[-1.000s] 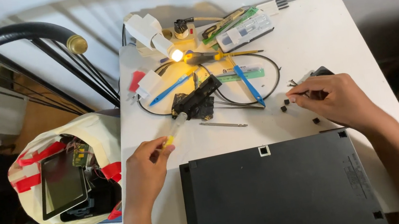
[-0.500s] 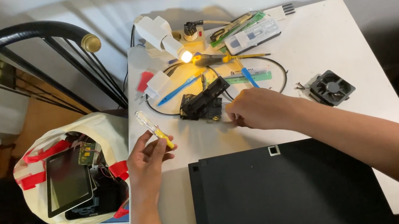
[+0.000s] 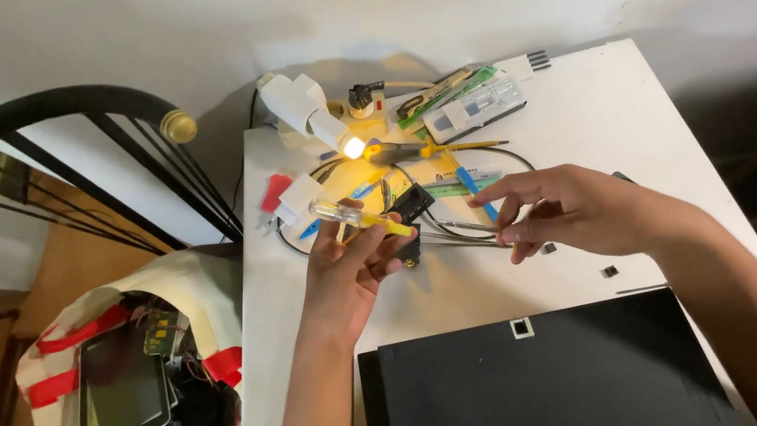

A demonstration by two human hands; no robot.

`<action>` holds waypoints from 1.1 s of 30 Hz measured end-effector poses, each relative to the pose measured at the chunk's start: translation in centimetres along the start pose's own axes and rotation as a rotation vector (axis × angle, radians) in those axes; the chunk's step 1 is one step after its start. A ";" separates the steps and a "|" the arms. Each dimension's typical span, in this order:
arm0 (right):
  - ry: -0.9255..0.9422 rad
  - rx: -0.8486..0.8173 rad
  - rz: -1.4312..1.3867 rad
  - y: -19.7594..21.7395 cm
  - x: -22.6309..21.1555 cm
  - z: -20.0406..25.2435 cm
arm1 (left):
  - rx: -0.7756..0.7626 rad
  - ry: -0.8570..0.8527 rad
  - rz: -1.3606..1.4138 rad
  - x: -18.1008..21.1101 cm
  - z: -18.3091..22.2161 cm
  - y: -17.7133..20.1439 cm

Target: Assembling or repairing a video game console by installing internal components and securing the outer shell with screws.

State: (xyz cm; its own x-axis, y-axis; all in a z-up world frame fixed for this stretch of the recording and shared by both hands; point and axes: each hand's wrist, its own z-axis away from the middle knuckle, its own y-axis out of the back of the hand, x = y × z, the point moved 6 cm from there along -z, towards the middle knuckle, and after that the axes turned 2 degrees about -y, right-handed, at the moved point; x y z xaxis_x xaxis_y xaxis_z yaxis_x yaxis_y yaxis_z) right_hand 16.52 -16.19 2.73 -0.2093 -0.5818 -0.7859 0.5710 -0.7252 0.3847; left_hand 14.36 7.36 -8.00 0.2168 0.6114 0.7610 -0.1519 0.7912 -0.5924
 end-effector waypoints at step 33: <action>0.498 0.311 -0.475 0.4 4.8 -0.5 | -0.499 -0.171 -0.599 -2.3 0.6 -2.8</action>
State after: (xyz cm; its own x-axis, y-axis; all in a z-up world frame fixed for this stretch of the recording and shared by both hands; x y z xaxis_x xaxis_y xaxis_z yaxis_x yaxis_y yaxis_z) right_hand 16.12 -19.10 -1.12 0.0487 0.0017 -0.9988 0.2435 -0.9699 0.0102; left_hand 13.65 3.70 -7.94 -0.0326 0.1092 0.9935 0.4020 0.9115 -0.0870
